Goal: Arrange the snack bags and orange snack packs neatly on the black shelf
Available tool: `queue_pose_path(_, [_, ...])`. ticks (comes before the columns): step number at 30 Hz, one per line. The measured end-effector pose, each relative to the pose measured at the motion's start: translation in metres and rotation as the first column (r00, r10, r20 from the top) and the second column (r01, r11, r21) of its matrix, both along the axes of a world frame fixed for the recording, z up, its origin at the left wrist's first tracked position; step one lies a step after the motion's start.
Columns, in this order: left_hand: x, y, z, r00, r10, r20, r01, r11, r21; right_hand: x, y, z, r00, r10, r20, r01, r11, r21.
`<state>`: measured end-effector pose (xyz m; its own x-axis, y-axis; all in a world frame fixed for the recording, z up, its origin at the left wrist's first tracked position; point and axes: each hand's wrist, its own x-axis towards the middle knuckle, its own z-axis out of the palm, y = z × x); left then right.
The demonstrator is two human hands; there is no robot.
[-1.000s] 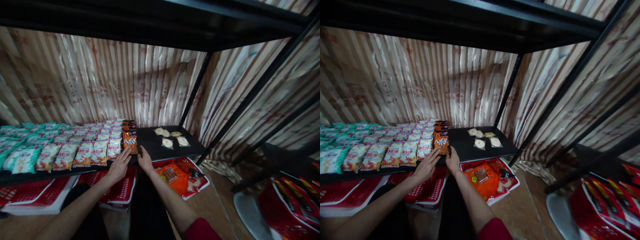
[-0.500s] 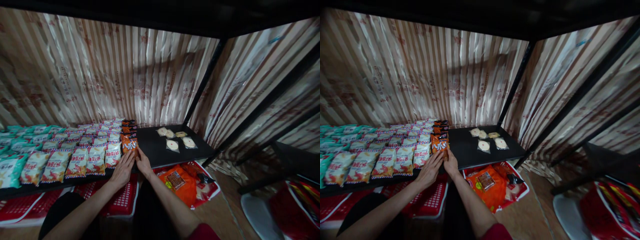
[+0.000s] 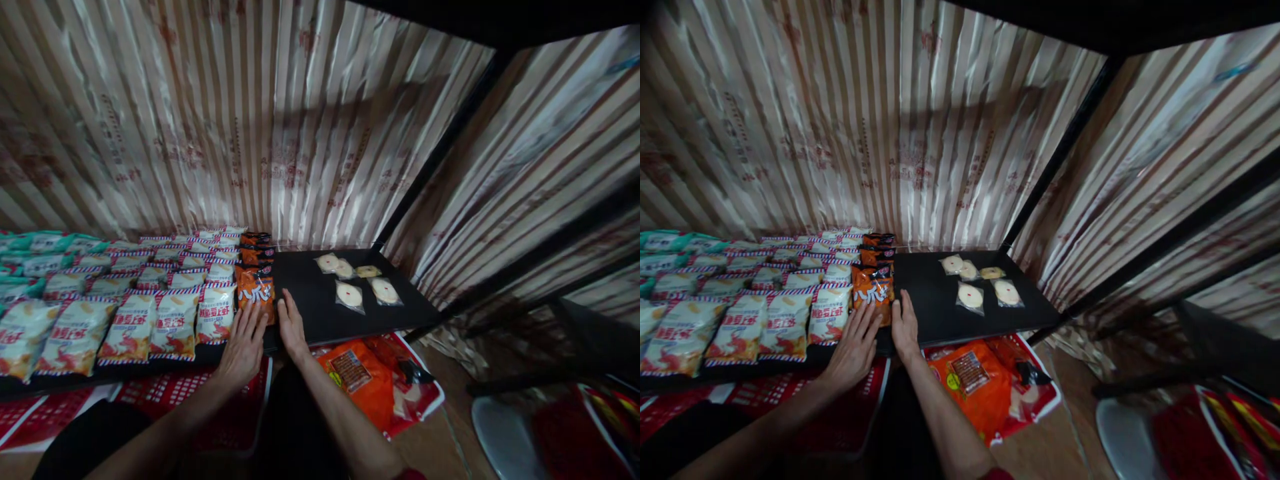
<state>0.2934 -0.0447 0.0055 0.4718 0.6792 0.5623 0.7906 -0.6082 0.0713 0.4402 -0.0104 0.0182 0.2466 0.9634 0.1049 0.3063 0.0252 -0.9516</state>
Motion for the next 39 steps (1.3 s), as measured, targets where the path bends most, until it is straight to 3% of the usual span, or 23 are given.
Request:
queue_pose_path(9, [0.010,0.010,-0.008,0.999,0.036,0.015,-0.037,0.999,0.028,-0.009,0.030,0.007,0.977,0.175,-0.124,-0.175,0.985,0.013])
queue_pose_path(30, [0.017,0.013,-0.006,0.996,0.060,0.068,-0.069,0.990,0.124,-0.017,0.032,-0.003,0.991,0.114,-0.077,-0.112,0.993,0.024])
queue_pose_path(39, [0.020,0.011,-0.008,0.994,0.043,0.105,-0.058,0.987,0.149,-0.019,0.029,-0.005,0.991,0.121,0.055,-0.122,0.992,0.023])
